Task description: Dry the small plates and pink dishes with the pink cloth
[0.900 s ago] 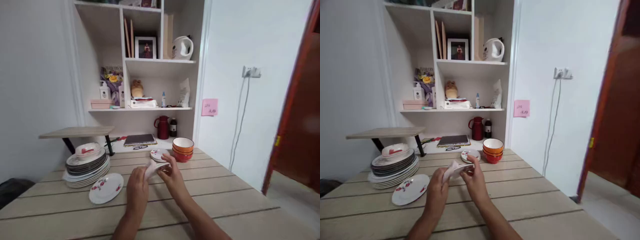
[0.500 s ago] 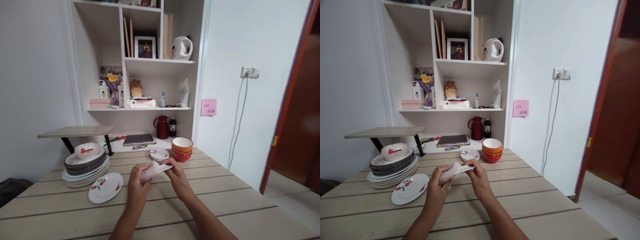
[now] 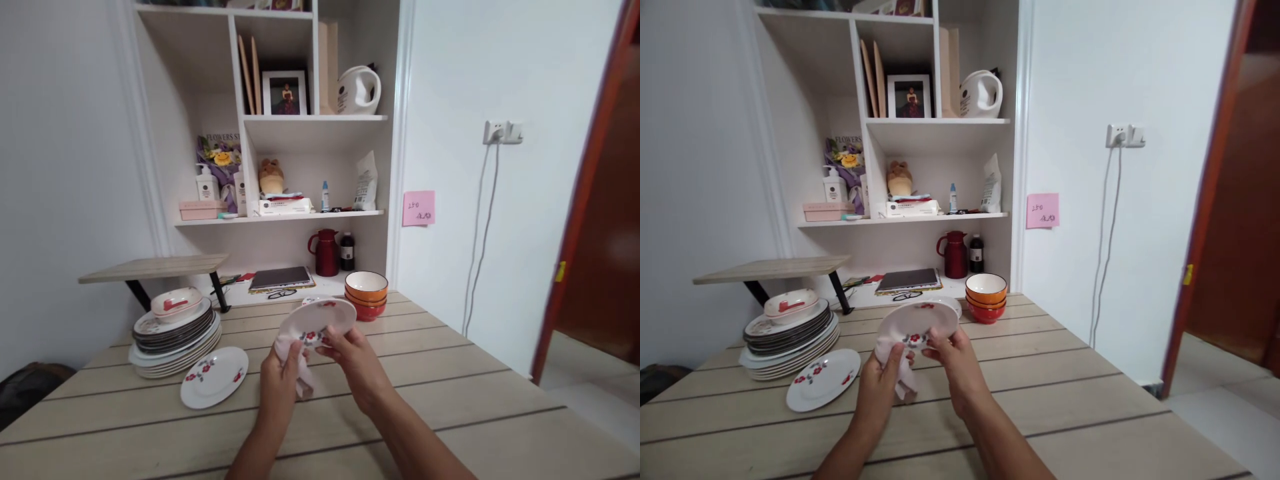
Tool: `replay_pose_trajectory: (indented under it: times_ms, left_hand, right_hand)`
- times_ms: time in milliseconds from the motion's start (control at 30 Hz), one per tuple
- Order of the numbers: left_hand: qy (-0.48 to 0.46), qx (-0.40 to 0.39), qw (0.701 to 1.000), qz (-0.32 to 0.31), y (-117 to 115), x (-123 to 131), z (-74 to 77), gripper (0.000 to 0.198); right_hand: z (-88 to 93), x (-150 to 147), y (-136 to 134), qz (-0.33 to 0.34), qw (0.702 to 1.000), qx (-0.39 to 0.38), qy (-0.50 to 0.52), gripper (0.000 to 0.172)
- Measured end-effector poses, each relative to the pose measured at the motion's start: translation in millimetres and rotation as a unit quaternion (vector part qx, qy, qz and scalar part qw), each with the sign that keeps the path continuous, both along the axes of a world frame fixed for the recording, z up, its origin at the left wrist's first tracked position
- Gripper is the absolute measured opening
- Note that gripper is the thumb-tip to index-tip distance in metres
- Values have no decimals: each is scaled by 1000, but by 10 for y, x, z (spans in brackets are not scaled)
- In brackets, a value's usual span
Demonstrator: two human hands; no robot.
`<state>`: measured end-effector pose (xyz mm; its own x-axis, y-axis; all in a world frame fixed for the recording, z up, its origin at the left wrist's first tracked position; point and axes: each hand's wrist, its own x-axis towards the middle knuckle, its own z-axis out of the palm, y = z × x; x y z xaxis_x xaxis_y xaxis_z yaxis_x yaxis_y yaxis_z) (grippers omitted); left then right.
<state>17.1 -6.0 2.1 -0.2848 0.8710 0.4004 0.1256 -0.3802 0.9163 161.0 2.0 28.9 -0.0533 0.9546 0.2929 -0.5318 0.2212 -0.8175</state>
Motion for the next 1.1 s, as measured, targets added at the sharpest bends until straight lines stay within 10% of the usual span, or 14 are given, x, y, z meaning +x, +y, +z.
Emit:
replay_pose_trajectory:
  times_ms: [200,433,567,767,967,1100]
  left_hand:
    - [-7,-34,999,-2,14,-48,62,51]
    - [-34,-10,999,23,43,-78,45,46]
    - [122,67,988,67,98,-172,-4,27]
    - [309,157,936,64,90,-140,-74,16]
    - [239,153,955,91,46,-98,-23,11]
    - [76,41,995,52,24,-62,49,32]
  right_hand:
    - [21,52,39,-58,996,13,-61,46]
    - [-130,-27,36,95,988,-30,-116,56]
    - [-46,31,54,-56,982,77,-164,65]
    - [42,58,49,-76,925,201,-312,8]
    - [-32,116,62,-147,894,210,-366,8]
    - [-11,90,44,-84,949,147,-264,7]
